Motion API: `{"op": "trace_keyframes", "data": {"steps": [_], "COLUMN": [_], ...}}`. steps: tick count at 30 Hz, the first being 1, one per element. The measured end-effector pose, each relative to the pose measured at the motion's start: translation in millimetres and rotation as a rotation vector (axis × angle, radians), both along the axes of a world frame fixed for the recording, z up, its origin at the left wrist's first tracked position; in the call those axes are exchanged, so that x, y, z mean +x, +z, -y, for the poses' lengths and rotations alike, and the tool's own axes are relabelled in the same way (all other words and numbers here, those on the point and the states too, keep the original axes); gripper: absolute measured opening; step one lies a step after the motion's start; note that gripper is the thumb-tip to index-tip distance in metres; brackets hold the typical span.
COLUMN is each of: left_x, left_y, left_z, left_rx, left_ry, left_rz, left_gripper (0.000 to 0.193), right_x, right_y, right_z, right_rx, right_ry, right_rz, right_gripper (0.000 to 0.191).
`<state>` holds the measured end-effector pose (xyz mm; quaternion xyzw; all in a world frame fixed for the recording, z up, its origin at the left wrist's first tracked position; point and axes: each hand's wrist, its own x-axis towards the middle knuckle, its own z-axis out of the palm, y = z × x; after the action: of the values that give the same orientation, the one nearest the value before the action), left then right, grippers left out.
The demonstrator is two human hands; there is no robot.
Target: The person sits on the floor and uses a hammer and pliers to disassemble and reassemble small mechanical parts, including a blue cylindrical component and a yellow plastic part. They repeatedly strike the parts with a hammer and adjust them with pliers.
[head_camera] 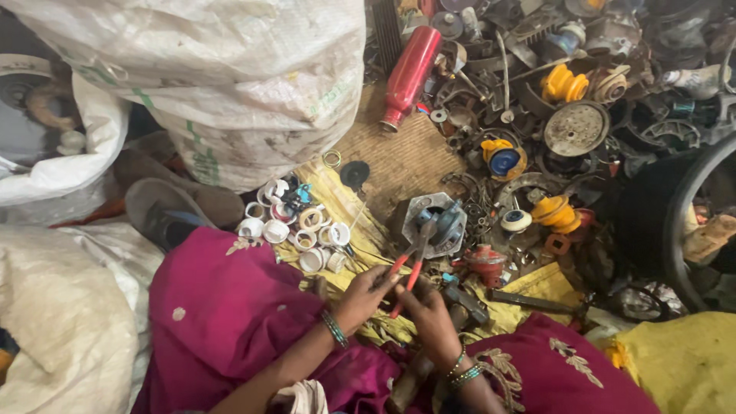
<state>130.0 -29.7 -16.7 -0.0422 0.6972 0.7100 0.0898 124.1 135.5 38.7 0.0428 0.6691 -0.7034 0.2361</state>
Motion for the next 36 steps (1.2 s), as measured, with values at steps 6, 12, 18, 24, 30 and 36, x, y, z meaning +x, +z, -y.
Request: {"op": "trace_keyframes", "data": {"steps": [6,12,18,24,30,36], "left_x": [4,-8,-13,-3,1,-28], "left_y": [0,34,33,-1,20,35], "left_z": [11,20,68,28,11,40], "left_rx": [-0.387,-0.640,-0.620,-0.162,0.127,0.073], "left_ry": [0.057,0.019,0.116,-0.071,-0.196,-0.280], "left_rz": [-0.138,-0.153,-0.396,-0.276,0.341,0.405], "left_gripper": [0.038,0.042,0.038,0.031,0.041,0.043], "right_x": [-3,-10,-2,0,10,4], "right_y": [-13,-10,27,27,9,20], "right_z": [2,-11,-14,0,11,6], "right_rx": [0.022,0.129,0.022,-0.011,0.013,0.251], "right_ry": [0.118,0.181,0.176,0.162,0.254,0.354], "right_rz": [0.015,0.035,0.112,0.016,-0.027,-0.223], "right_gripper": [0.033,0.035,0.037,0.038,0.038,0.039]}}
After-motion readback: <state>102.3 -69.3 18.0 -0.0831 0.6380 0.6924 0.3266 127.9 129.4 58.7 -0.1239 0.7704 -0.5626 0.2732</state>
